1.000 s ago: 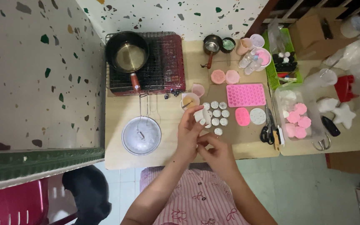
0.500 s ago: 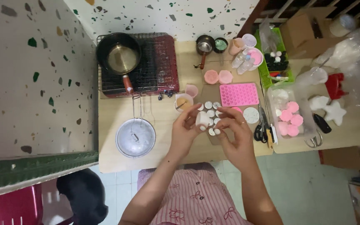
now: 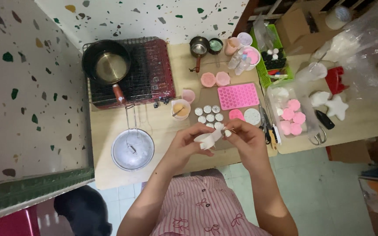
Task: Preparing and assembling components for candle making, including wicks and small containers.
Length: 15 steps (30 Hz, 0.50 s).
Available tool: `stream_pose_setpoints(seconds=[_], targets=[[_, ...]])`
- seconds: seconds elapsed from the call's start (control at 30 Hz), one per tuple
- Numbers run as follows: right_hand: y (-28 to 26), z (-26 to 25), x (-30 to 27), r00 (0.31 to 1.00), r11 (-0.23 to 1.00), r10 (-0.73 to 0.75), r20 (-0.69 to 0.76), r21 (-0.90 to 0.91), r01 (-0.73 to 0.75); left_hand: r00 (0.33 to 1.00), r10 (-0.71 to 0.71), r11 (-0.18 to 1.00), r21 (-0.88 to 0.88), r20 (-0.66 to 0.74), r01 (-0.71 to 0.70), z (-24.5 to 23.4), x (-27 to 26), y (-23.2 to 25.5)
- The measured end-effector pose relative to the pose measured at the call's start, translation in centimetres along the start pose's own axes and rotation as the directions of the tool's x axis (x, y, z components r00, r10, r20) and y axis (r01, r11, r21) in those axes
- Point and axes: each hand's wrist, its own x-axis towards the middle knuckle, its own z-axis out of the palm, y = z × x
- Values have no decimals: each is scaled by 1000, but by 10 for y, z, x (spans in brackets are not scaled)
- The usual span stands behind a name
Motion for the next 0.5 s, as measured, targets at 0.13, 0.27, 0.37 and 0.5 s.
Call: stream_pose_setpoints(seconds=[0.13,0.27,0.37,0.5], targets=[[-4,6,-3,999,1000,-27,-25,0,27,999,-25,1000,15,-24,25,6,-2,7],[-6,13,-4,994,993,-91,-61,-80,86,999,-29,999,-21,-23,29,9,-4,10],[-10,20,-5,984,973,-162,-75,-180,147,999,-22,1000,-16,-35,22,8,-5,7],[-11,26,-6,976,955,-203,-80,-237,179,999,6,1000,-8,-34,-6,7,-7,4]])
